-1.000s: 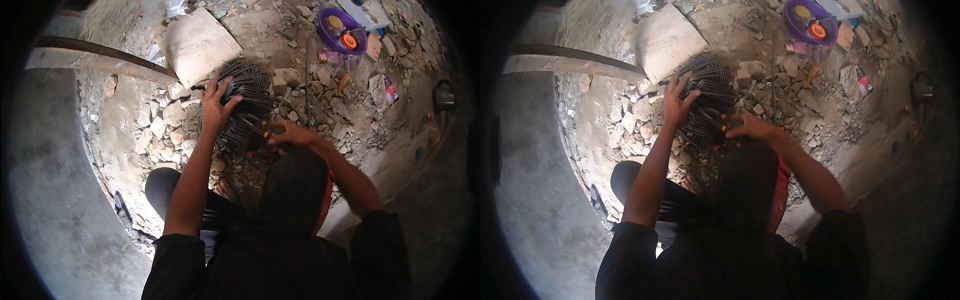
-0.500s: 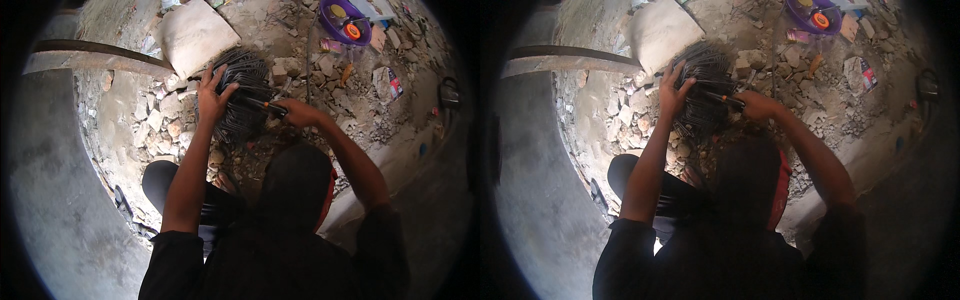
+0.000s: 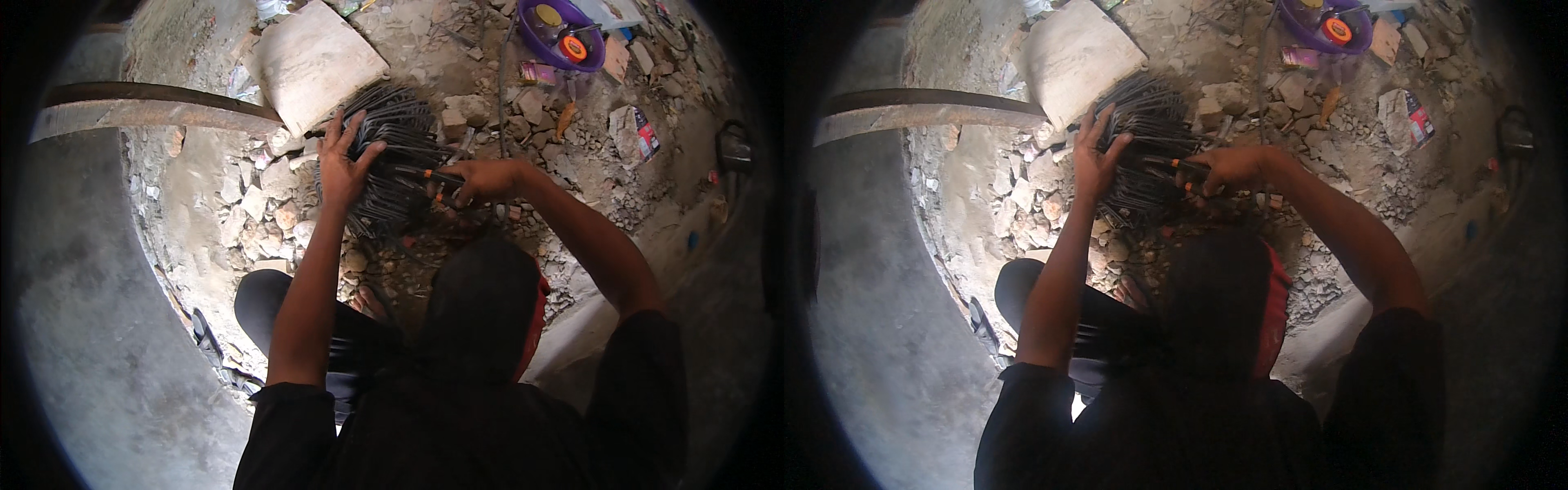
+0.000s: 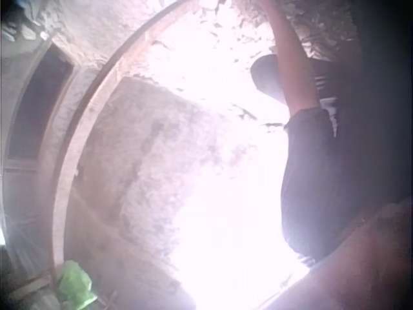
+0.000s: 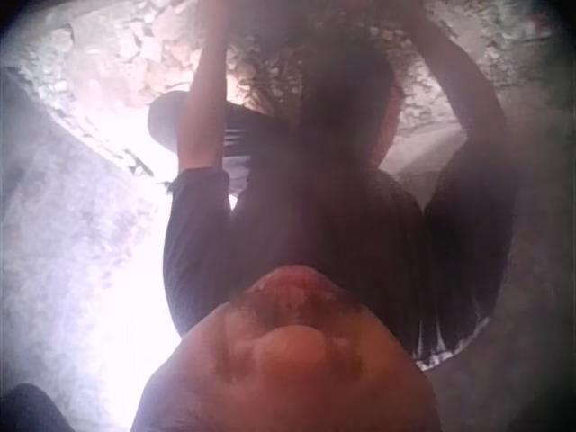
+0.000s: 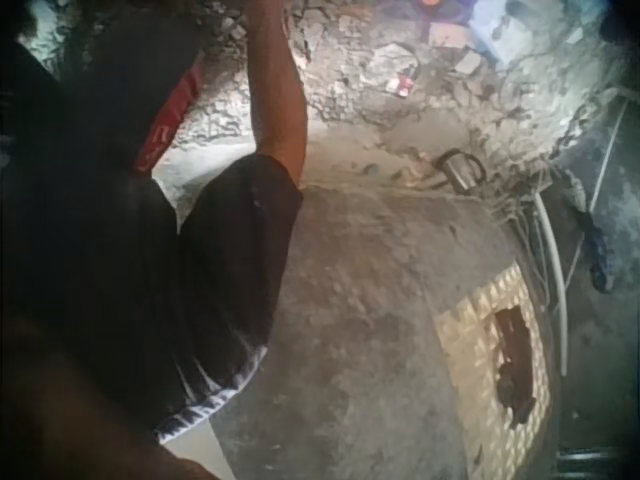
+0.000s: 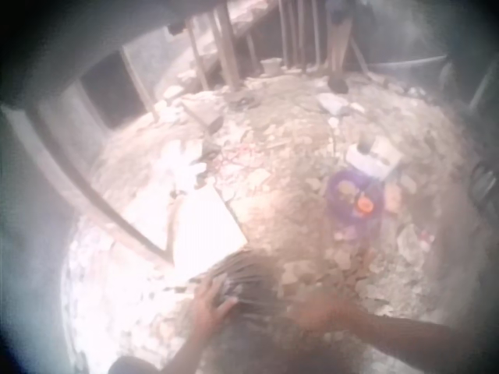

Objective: The person sits on a debris-covered floor and uses pliers to cut a bundle of metal wire. They repeatedly pull individual strands from the bundle and cut them into shorter pieces, which fall onto the ground.

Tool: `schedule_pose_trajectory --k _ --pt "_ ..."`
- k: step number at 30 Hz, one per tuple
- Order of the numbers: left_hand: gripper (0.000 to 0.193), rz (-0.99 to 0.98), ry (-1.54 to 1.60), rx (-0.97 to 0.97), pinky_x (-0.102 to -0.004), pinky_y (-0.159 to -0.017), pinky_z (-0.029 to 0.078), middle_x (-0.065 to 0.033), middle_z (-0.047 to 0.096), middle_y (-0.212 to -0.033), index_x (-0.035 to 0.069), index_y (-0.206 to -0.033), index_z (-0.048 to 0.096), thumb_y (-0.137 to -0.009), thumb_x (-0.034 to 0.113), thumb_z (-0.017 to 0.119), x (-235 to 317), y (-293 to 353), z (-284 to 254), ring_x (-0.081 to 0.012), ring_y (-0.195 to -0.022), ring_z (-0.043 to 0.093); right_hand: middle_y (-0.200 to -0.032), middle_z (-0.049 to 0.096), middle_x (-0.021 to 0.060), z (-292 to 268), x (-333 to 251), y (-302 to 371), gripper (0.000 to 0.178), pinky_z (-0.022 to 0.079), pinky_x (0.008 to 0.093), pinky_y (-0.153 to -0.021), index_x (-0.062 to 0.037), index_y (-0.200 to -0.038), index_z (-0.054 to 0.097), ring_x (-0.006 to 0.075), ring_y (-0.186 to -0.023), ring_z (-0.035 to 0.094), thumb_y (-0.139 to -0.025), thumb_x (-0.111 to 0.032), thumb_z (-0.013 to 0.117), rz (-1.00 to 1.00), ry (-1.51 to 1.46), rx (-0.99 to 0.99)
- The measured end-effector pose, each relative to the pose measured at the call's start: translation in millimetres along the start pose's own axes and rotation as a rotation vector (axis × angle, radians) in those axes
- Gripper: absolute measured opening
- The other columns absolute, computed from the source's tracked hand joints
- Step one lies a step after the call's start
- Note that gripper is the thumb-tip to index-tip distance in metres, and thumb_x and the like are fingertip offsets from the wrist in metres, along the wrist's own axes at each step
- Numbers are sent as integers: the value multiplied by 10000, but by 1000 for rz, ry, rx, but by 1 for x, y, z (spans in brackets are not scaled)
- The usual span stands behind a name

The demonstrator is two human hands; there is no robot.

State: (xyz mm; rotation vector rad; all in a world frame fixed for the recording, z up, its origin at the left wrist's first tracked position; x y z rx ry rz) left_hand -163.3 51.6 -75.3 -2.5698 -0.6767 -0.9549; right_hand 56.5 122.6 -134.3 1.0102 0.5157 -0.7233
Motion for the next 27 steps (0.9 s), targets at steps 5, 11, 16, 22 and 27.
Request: schedule_pose_trajectory --k 5,11,16,22,27 --pt "682 8 -25 -12 -629 -1221 212 -210 457 -1595 235 -1436 641 -834 499 826 0 1 -2 -407 -1462 445 -960 684 86 1 7 0 465 585 335 -724 -6 -1351 536 172 -809 697 -911 -62 677 13 -67 131" --pt "687 24 -36 -1 -635 -1216 218 -217 460 -1590 240 -1440 635 -835 507 821 3 -1 -3 -407 -1471 430 -973 712 85 0 14 0 361 576 331 -733 8 -1287 606 163 -818 693 -959 -122 681 4 -45 83" --pt "692 2 -52 -13 -638 -1215 216 -216 456 -1593 244 -1441 636 -834 525 814 1 1 -1 -406 -1472 429 -1010 737 75 -9 10 5 346 554 376 -806 -6 -1220 654 188 -919 701 -928 -184 705 6 149 134" --pt "642 14 -92 -26 -509 -1197 343 -208 462 -1592 227 -1459 617 -871 395 814 1 0 1 -432 -1441 447 -1140 714 136 -9 -1 1 407 544 424 -850 -6 -1292 636 234 -1021 689 -911 -141 684 46 306 157" --pt "669 43 -43 11 -654 -1213 200 -201 448 -1602 244 -1440 637 -849 507 807 -1 7 -8 -428 -1476 413 -1154 629 179 22 -1 11 588 520 457 -918 -33 -1402 554 318 -1120 637 -869 -188 747 -72 1314 901"
Point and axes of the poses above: each hand's wrist, its own y-axis away from the middle knuckle, its own z-axis out of the palm, x = y × z, the point moved 9 cm from there along -y, towards the middle knuckle
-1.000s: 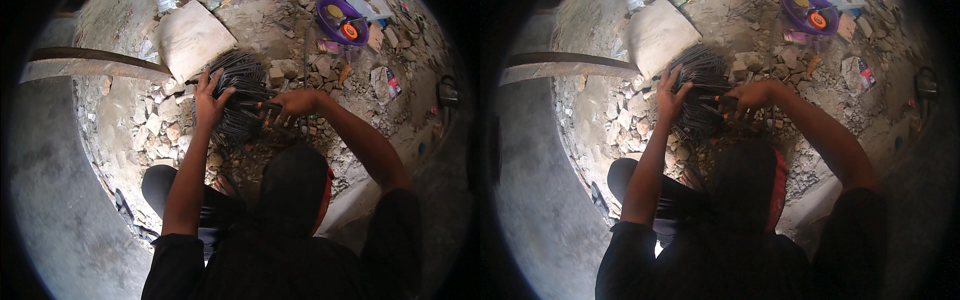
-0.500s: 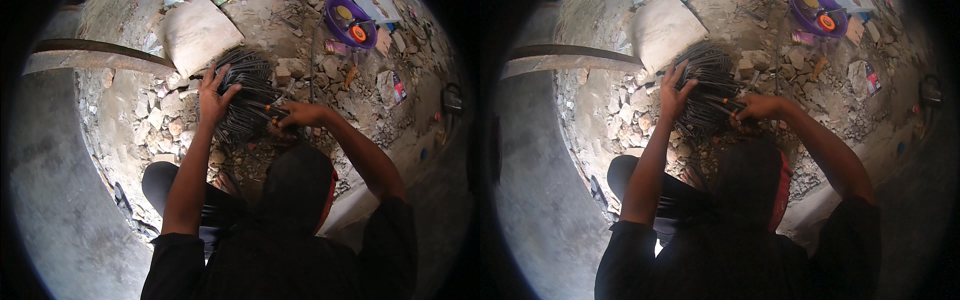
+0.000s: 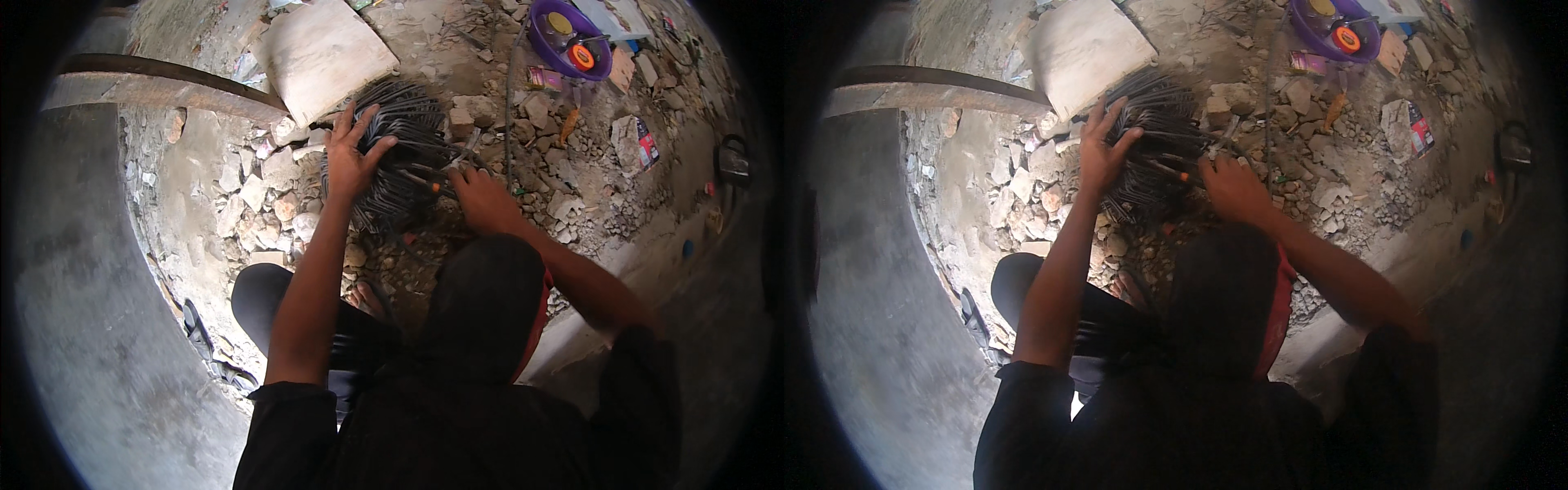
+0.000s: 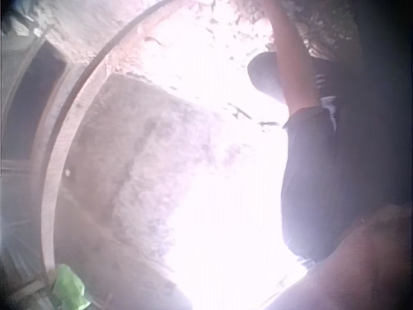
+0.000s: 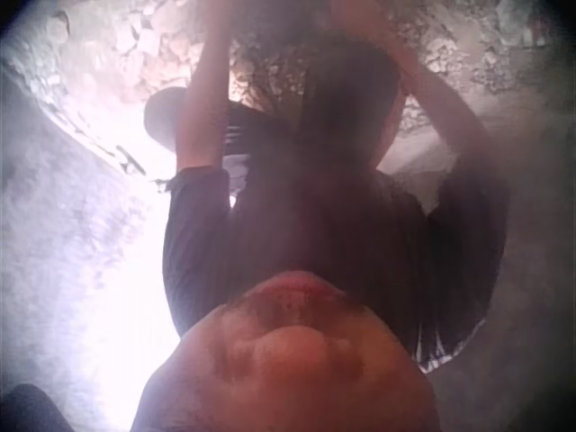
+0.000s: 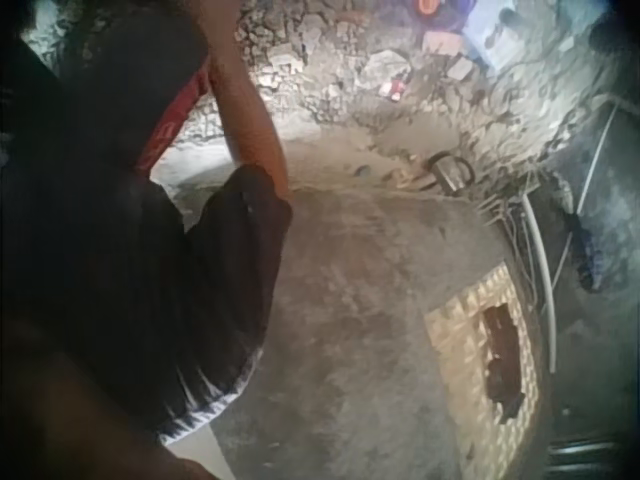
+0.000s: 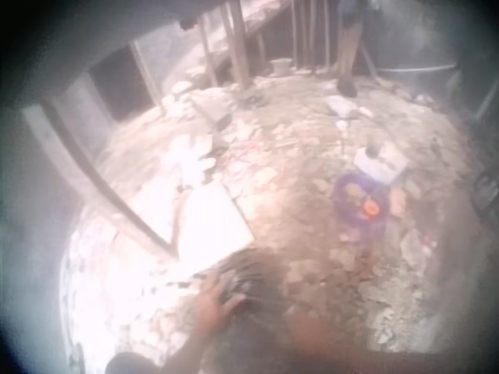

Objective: The person sits on a debris-covered floor and uses pliers to cut a bundle of metal wire. They repeatedly pull individual strands from the bundle and cut them into shorter pieces, which fall onto the ground.

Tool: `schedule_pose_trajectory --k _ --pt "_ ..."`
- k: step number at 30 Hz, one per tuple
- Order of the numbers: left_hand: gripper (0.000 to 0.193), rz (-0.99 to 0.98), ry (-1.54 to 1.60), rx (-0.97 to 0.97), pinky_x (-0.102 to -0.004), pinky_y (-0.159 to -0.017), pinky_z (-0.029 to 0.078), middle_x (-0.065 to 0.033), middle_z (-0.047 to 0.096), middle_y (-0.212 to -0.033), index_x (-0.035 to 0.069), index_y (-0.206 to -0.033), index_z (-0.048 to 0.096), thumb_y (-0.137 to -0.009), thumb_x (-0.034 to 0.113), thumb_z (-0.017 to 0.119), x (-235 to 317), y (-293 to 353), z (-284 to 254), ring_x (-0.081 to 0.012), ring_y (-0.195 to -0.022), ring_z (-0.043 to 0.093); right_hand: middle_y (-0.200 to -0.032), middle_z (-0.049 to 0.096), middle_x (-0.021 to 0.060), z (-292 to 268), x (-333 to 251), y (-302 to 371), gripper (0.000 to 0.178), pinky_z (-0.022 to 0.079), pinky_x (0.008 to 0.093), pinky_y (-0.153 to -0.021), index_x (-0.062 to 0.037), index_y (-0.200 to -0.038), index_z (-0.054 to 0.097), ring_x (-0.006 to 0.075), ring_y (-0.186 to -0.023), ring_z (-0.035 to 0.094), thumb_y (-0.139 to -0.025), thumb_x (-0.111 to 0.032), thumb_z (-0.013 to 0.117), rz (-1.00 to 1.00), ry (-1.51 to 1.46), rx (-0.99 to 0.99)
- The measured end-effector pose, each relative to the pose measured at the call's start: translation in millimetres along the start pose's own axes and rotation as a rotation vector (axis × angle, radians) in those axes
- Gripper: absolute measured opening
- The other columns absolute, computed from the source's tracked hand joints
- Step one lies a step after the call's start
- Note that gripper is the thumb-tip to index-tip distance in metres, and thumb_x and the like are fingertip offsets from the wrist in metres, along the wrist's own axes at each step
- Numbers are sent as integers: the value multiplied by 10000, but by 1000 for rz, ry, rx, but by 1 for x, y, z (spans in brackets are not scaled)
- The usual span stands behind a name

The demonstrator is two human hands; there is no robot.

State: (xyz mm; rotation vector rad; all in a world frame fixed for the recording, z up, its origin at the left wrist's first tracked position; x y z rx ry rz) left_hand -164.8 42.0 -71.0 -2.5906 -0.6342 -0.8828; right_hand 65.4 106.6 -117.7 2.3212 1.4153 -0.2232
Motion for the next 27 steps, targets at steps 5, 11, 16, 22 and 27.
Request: schedule_pose_trajectory --k 5,11,16,22,27 --pt "658 -2 -37 -28 -655 -1215 191 -210 444 -1602 244 -1435 640 -853 501 806 3 0 8 -445 -1482 394 -1124 618 189 15 -4 15 720 513 450 -929 2 -1426 499 352 -1122 628 -824 -247 806 86 -58 163" --pt "647 16 -31 3 -652 -1215 193 -209 451 -1598 246 -1430 645 -853 488 811 3 -2 4 -446 -1476 404 -1154 692 179 2 3 3 698 534 410 -889 30 -1359 556 297 -1025 684 -821 -301 854 97 -1055 -524" --pt "649 27 11 -13 -647 -1215 200 -202 460 -1594 251 -1428 649 -846 486 815 8 -7 14 -451 -1460 427 -1093 719 115 32 7 13 683 541 402 -858 34 -1301 585 221 -951 682 -826 -369 866 48 -1166 -627" --pt "673 28 -99 -27 -644 -1221 194 -176 437 -1613 256 -1454 621 -848 475 813 4 1 8 -441 -1484 390 -953 742 152 -40 24 -17 560 567 494 -765 -14 -1182 551 372 -861 734 -766 -241 848 -65 12 -127" --pt "670 19 -54 -29 -656 -1215 192 -188 430 -1615 258 -1464 609 -863 489 795 0 -7 17 -443 -1477 394 -961 724 213 18 22 3 645 577 491 -760 -24 -1275 521 407 -887 728 -749 -214 842 53 -108 -219"
Point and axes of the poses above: each hand's wrist, its own y-axis away from the middle knuckle, its own z-axis out of the palm, x = y × z, the point moved 9 cm from there along -y, towards the middle knuckle
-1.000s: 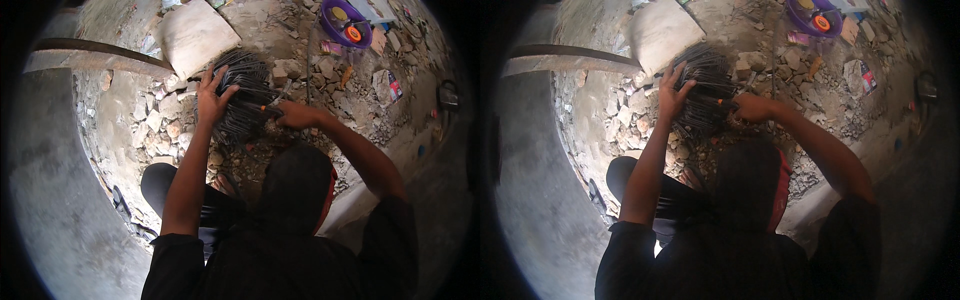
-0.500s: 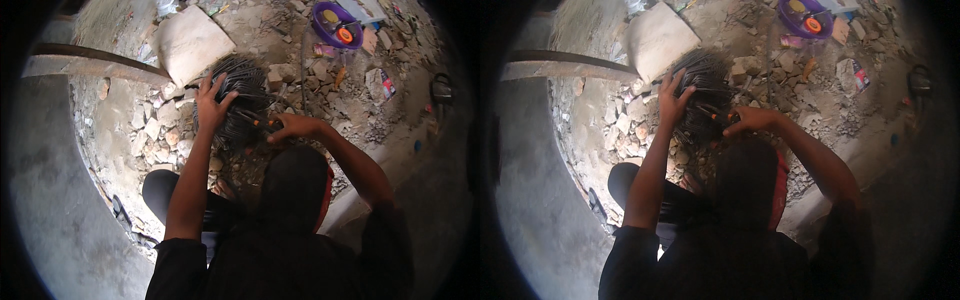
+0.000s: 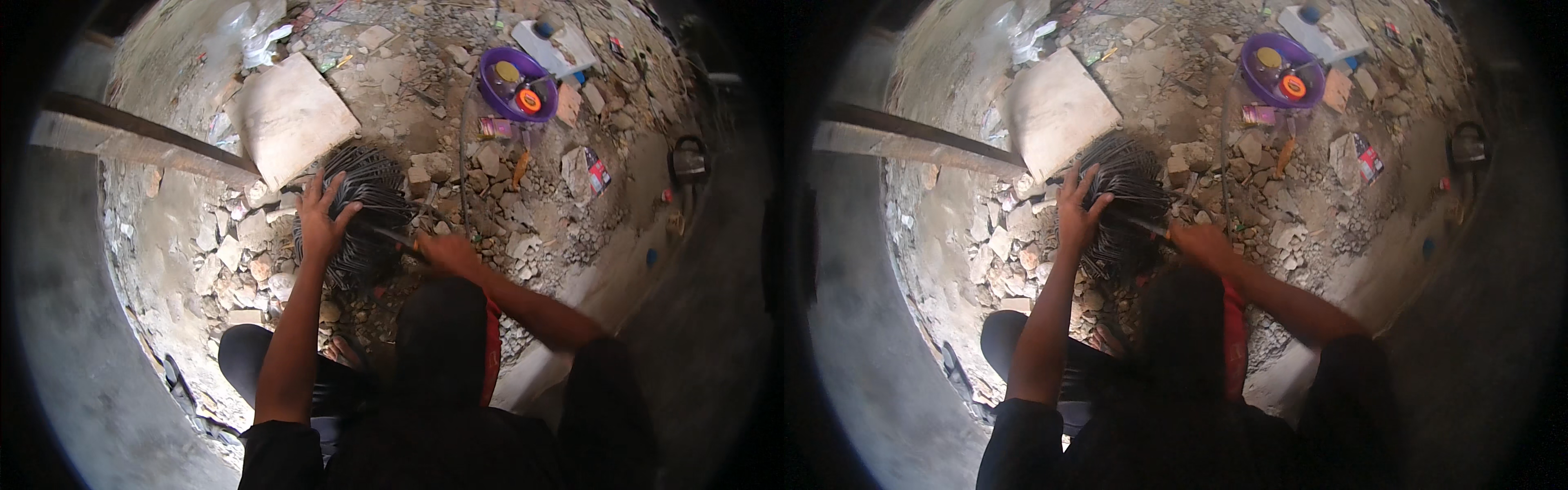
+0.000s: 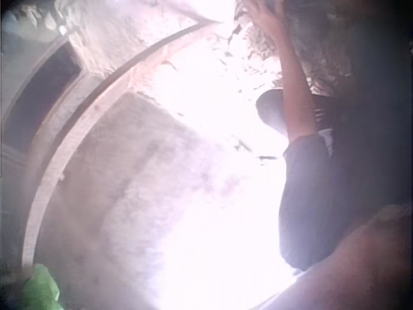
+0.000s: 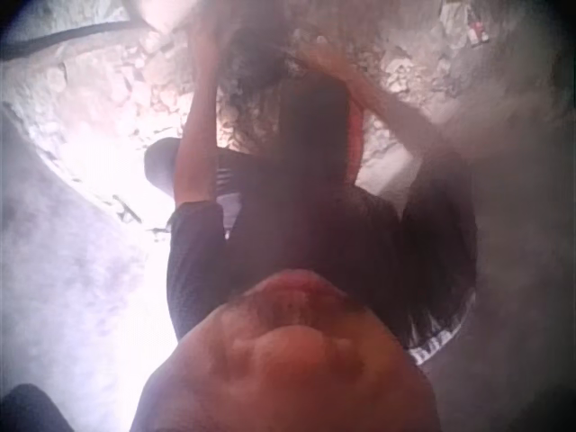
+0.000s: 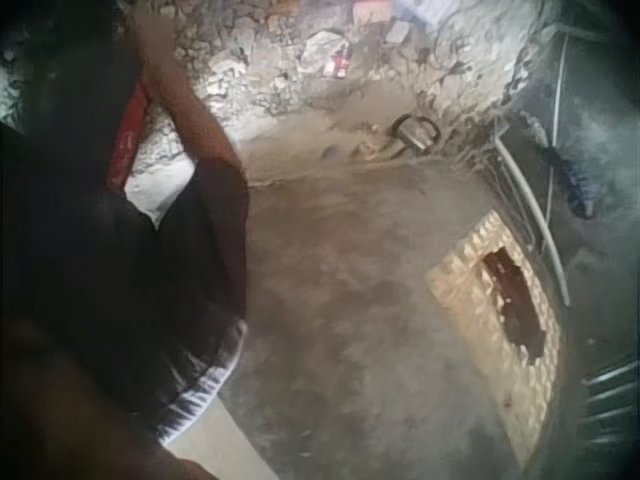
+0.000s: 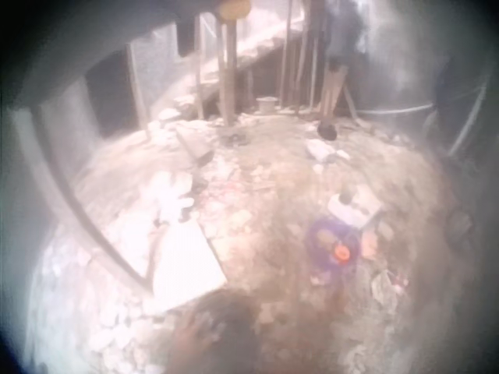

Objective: The person sits on a debris-covered floor and uses pliers to cut a bundle of metal wire. They repeatedly pull individual strands from the bundle and cut them into shorter pieces, which fall onto the ground.

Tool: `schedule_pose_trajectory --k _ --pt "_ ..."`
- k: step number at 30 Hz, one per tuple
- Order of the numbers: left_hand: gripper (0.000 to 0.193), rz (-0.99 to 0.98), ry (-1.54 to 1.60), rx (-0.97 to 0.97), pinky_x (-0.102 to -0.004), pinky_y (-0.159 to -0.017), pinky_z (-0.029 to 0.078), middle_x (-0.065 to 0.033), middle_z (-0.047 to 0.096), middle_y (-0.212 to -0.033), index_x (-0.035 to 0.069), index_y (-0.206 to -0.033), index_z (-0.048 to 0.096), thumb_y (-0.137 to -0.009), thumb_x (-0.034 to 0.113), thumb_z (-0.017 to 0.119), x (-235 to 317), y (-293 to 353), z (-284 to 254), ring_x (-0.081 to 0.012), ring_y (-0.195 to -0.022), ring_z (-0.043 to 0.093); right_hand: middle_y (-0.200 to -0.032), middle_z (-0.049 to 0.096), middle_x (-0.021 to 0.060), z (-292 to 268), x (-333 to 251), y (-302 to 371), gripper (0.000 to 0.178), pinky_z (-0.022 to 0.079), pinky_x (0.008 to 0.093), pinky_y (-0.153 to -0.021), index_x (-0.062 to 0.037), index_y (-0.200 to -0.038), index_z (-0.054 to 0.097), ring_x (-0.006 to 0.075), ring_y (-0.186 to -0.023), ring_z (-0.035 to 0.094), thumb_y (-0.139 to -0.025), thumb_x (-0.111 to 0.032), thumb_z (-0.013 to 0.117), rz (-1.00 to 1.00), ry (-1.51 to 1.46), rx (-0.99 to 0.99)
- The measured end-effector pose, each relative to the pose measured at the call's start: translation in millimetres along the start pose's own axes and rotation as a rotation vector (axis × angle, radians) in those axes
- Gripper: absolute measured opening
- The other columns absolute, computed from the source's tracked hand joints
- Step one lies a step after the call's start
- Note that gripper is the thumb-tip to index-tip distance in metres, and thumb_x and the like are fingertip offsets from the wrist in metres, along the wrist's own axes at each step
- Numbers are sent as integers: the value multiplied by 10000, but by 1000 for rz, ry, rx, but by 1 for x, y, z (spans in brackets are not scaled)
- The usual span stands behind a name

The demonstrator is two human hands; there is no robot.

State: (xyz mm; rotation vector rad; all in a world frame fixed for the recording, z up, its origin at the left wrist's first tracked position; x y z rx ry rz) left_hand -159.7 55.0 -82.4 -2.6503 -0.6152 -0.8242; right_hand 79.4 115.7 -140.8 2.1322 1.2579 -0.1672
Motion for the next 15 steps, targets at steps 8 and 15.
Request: schedule_pose_trajectory --k 8,15 --pt "655 10 -27 7 -650 -1205 212 -208 438 -1603 244 -1463 610 -877 478 784 3 3 -10 -450 -1473 397 -952 672 74 48 13 7 555 531 388 -769 2 -1241 598 228 -849 654 -855 -323 828 205 -1262 -359" --pt "632 6 -48 25 -656 -1205 204 -214 443 -1596 242 -1457 616 -893 485 767 7 10 -6 -471 -1466 399 -1026 689 193 -42 18 -3 588 538 438 -739 26 -1163 582 364 -848 677 -837 -403 817 -86 84 362"
Point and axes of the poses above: each hand's wrist, its own y-axis away from the middle knuckle, its own z-axis out of the palm, x = y × z, the point moved 9 cm from there along -y, towards the middle knuckle
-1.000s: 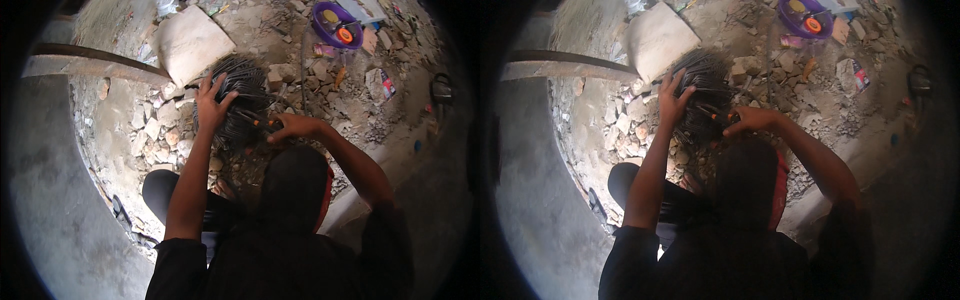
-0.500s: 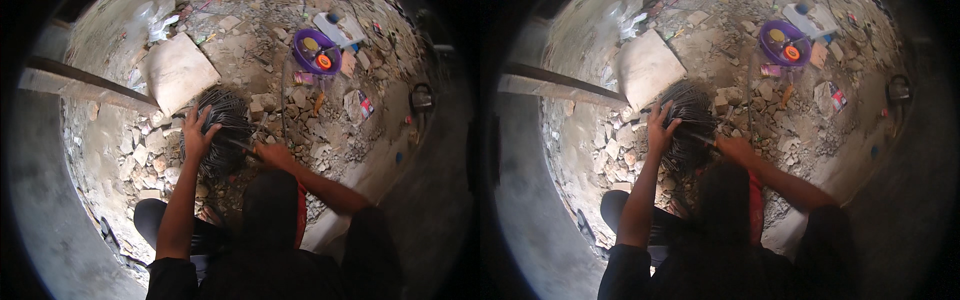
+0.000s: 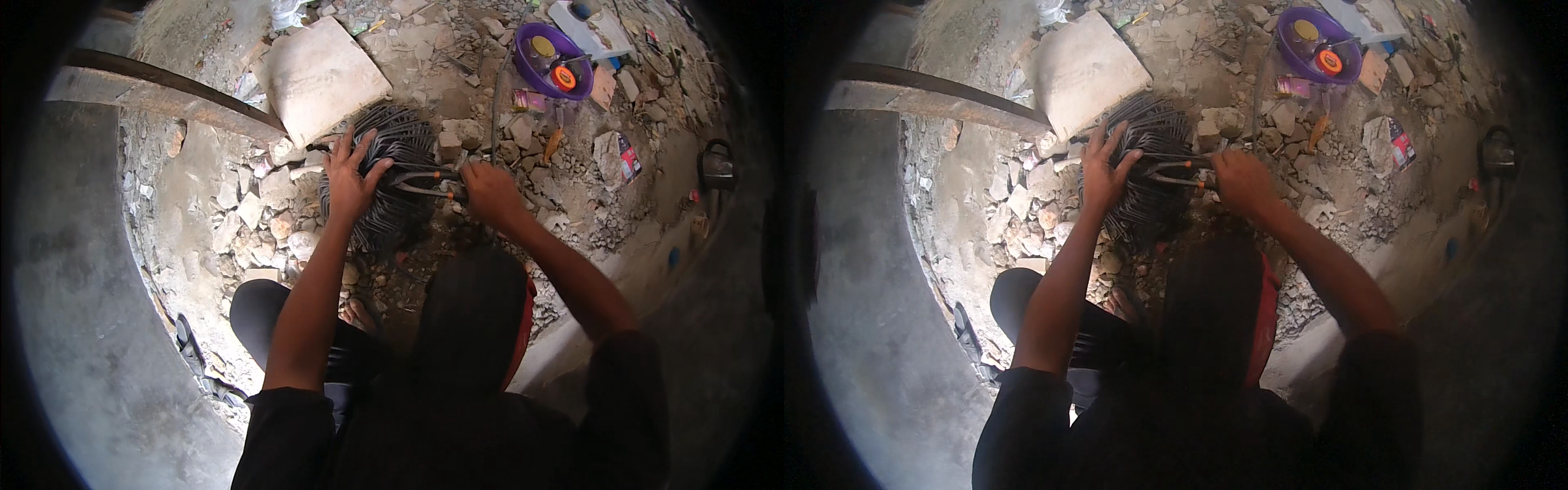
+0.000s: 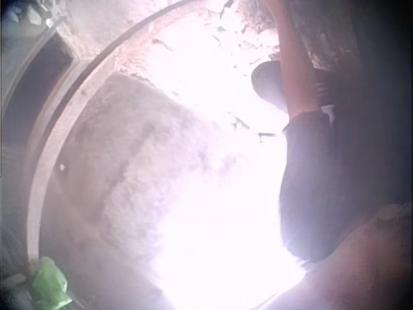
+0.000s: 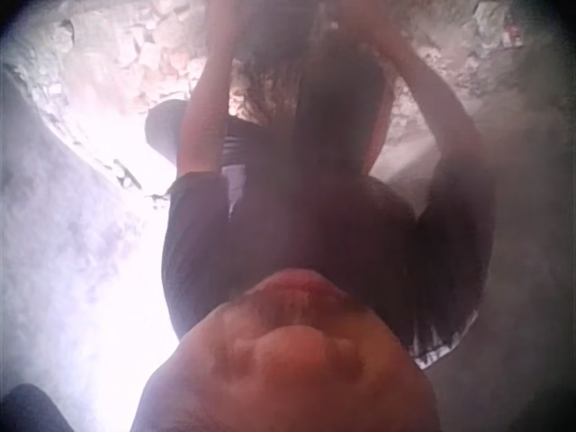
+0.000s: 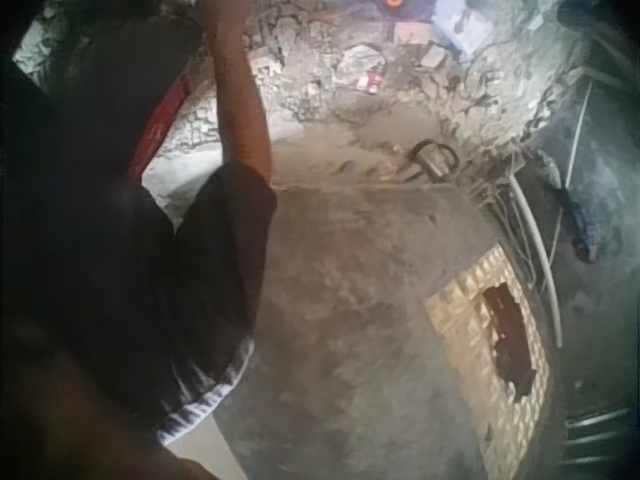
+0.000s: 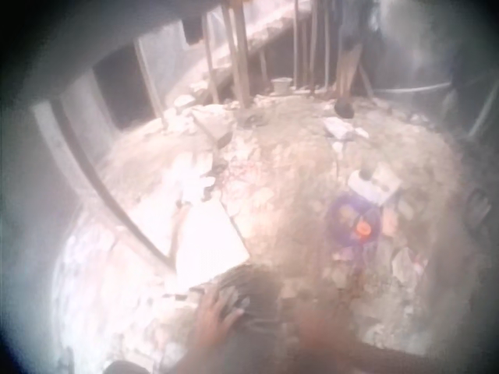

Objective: The person sits on a debris-covered floor and uses pliers to cut a bundle of metal wire. They repeatedly pull individual strands from the bundle and cut them into shorter pieces, which fall onto the ground.

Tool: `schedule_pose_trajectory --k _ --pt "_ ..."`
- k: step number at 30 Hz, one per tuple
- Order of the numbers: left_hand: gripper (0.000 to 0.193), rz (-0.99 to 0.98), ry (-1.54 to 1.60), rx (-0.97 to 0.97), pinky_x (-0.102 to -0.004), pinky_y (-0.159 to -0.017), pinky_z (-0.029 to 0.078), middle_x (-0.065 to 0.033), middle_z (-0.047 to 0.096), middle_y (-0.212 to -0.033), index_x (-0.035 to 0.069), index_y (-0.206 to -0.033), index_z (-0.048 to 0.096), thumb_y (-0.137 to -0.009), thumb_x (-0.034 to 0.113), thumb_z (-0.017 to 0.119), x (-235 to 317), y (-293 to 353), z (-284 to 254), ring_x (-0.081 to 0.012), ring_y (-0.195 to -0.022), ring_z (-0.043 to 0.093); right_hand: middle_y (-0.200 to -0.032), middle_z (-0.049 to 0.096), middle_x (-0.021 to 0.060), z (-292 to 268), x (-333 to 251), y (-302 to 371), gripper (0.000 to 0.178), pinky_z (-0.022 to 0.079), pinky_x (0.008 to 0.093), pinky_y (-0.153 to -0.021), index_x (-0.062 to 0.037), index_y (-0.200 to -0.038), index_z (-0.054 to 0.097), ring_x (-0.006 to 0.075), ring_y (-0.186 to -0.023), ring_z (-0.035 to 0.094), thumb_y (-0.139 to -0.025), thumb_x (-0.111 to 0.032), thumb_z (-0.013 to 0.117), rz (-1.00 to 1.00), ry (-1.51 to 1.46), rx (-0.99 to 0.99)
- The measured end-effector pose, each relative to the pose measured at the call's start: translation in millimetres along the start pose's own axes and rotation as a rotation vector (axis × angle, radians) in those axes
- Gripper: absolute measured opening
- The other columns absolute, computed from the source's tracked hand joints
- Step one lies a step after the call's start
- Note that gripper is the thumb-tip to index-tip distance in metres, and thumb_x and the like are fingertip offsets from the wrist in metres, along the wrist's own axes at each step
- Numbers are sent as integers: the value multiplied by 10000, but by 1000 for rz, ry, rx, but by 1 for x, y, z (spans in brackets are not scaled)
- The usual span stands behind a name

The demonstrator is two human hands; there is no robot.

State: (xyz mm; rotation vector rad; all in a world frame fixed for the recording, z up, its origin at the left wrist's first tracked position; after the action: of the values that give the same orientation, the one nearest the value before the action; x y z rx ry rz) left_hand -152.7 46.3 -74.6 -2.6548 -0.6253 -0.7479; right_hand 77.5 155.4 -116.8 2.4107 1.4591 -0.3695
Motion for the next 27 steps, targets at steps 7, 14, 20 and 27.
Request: schedule_pose_trajectory --k 7,14,20,27 --pt "651 23 36 3 -671 -1205 193 -186 453 -1598 264 -1445 628 -864 509 789 -2 -1 -2 -461 -1465 406 -1078 701 182 32 -37 53 665 537 423 -855 21 -1303 568 339 -972 698 -883 -442 794 437 -580 -101" --pt "652 37 43 8 -668 -1206 196 -178 457 -1598 274 -1444 630 -858 509 793 0 -7 6 -445 -1464 413 -1019 715 107 75 -52 34 573 570 357 -764 -31 -1297 591 217 -861 728 -900 -389 798 365 -1846 -787" --pt "661 51 16 -6 -672 -1207 193 -170 445 -1607 279 -1449 624 -862 539 778 0 -6 3 -452 -1480 386 -1021 716 115 56 -60 20 545 585 393 -769 -87 -1368 549 255 -879 736 -889 -209 781 141 -1513 -619" --pt "633 23 -48 -8 -607 -1206 248 -204 469 -1578 227 -1459 613 -886 433 787 -3 -1 7 -443 -1462 410 -1084 720 187 41 -40 18 570 574 482 -811 -82 -1393 565 378 -959 720 -862 -179 748 150 -117 -134"
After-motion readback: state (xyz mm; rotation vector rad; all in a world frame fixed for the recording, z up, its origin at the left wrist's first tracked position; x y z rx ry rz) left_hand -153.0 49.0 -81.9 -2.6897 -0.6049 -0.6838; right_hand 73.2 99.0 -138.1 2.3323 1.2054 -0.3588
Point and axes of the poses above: each hand's wrist, its own y-axis away from the middle knuckle, its own z-axis out of the palm, x = y × z, the point moved 9 cm from there along -y, towards the middle knuckle
